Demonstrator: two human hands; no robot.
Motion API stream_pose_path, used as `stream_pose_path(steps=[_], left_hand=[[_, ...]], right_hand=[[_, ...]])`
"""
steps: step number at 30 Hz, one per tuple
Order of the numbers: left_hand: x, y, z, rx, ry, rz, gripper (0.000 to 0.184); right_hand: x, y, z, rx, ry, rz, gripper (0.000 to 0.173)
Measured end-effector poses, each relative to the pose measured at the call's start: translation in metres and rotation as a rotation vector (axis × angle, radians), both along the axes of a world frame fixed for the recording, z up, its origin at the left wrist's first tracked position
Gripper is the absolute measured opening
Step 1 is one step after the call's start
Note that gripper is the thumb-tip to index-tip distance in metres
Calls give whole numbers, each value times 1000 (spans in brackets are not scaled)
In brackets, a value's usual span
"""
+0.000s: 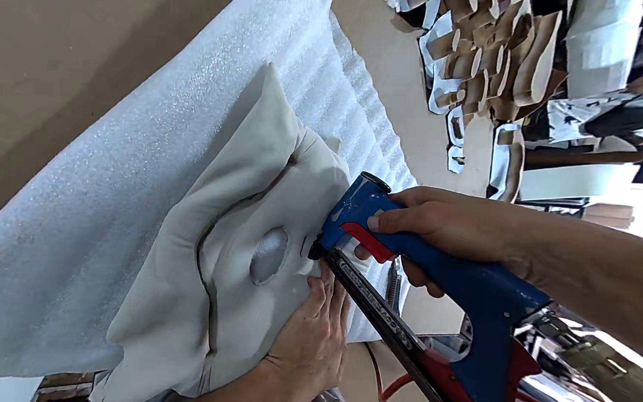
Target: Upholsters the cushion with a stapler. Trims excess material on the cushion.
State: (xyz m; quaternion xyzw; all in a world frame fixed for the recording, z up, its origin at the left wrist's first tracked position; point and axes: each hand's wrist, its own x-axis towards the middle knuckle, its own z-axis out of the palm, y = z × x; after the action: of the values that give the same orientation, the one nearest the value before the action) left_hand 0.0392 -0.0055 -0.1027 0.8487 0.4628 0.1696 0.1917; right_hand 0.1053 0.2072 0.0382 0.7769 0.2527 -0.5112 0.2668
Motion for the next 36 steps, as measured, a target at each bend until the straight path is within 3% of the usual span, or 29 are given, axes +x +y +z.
stream_pose_path(steps=[10, 22, 28, 36], left_hand=[[0, -1, -1, -1, 23, -15, 55], [-3, -4, -10, 103, -136, -5, 41], [-2, 0, -1, 26, -26, -45, 50], [-1, 1, -4, 20, -55, -54, 48]], right_hand=[[4, 4, -4, -26, 38, -8, 26], [-1, -20, 13, 101, -52, 81, 25], [7, -28, 13, 135, -57, 76, 23], [3, -11, 4, 45, -34, -2, 25]])
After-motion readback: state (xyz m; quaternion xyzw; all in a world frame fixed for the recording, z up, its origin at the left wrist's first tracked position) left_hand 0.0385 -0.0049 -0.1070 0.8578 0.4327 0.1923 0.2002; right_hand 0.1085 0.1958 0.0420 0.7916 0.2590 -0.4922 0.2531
